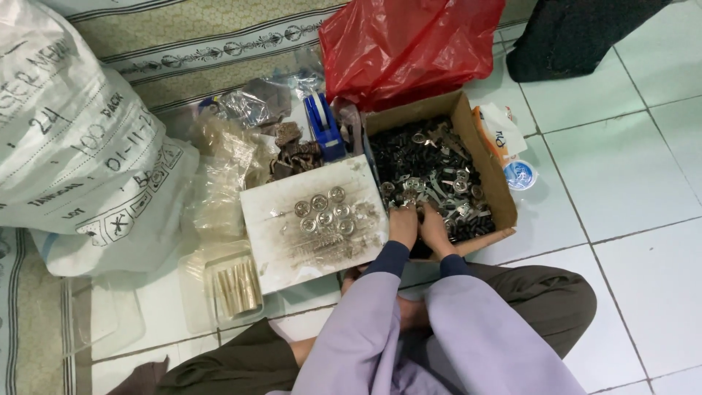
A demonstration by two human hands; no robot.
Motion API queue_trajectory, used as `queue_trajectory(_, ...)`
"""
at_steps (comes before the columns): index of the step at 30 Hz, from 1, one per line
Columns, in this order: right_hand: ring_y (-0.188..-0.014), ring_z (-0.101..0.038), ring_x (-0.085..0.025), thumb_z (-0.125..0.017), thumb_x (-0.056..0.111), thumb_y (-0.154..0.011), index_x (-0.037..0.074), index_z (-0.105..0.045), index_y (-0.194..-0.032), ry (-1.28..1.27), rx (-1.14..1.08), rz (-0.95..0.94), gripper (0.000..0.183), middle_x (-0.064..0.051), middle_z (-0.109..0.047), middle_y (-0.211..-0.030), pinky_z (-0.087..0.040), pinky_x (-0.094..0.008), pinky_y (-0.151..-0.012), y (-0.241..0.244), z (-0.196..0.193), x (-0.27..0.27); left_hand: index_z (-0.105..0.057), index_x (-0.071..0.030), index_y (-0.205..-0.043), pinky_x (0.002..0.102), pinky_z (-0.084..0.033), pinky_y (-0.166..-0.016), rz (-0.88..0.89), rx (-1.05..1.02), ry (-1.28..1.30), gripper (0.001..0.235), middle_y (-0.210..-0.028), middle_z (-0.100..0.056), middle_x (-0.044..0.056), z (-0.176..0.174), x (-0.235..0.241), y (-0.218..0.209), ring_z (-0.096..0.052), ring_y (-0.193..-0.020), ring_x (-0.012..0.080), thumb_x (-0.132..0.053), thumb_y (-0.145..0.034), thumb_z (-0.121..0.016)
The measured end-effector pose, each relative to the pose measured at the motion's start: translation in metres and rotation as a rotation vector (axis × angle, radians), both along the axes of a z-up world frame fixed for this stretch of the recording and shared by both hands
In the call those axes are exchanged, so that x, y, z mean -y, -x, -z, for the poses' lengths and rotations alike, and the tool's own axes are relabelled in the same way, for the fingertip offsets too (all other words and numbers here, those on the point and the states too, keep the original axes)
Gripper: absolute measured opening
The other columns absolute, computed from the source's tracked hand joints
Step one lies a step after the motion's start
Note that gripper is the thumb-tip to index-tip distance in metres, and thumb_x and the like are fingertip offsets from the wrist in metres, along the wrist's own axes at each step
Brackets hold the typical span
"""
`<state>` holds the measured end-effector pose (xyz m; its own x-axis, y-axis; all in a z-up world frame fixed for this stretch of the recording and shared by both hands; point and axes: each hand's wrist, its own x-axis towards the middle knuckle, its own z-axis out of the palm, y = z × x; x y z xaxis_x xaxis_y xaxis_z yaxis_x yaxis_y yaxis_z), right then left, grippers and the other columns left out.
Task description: The person is sitting on the floor, picking up small metal buckles from a box and packing them into a small plastic bag.
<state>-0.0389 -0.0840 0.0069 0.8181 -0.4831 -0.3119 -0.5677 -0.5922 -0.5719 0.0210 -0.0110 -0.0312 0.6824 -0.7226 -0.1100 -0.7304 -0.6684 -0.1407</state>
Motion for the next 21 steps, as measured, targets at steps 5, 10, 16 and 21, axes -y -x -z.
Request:
queue_trajectory(5,-0.130,-0.054,-0.043,-0.059,0.010,-0.096,-0.004,-0.051,-0.145,0.015,-0.046,-0.070,0.051,-0.030,-0.056,-0.138,-0.045,-0.053,-0.110,-0.001,-0.021,0.004,-0.057,-0.012,-0.131,0.038,-0.044,-0.079,-0.035,-0.070,0.017,0.033,-0.100,-0.071,0.006,-0.030,-0.004,-0.004,-0.068,-0.088,0.0216,-0.018,-0.099,-0.052)
queue_trajectory(10,-0.132,-0.051,-0.040,-0.046,0.027,-0.104,0.002,-0.054,-0.142,-0.279,-0.050,0.102,0.046,-0.025,-0.054,-0.141,-0.037,-0.054,-0.115,0.001,-0.019,-0.002,-0.066,-0.020,-0.095,0.036,-0.038,-0.070,-0.007,-0.012,-0.101,0.015,-0.083,-0.065,-0.001,0.004,0.005,-0.003,-0.060,-0.075,0.0180,-0.019,-0.098,-0.052)
queue_trajectory(16,-0.131,-0.054,-0.043,-0.060,0.011,-0.094,0.002,-0.056,-0.142,-0.054,-0.059,-0.153,0.049,-0.027,-0.060,-0.134,-0.045,-0.055,-0.110,0.006,0.016,0.014,-0.060,-0.024,-0.071,0.037,-0.039,-0.071,0.012,0.014,-0.008,0.026,-0.066,-0.061,-0.005,0.017,0.006,-0.002,-0.058,-0.065,0.0156,-0.013,-0.094,-0.056)
queue_trajectory(21,-0.120,-0.062,-0.045,-0.072,0.016,-0.086,0.001,-0.063,-0.132,-0.205,0.094,0.027,0.050,-0.028,-0.068,-0.123,-0.049,-0.056,-0.104,0.006,0.022,0.016,-0.063,-0.019,-0.072,0.033,-0.041,-0.066,0.007,0.051,0.171,0.019,-0.066,-0.061,-0.003,-0.038,-0.013,-0.001,-0.060,-0.065,0.0163,-0.012,-0.089,-0.064)
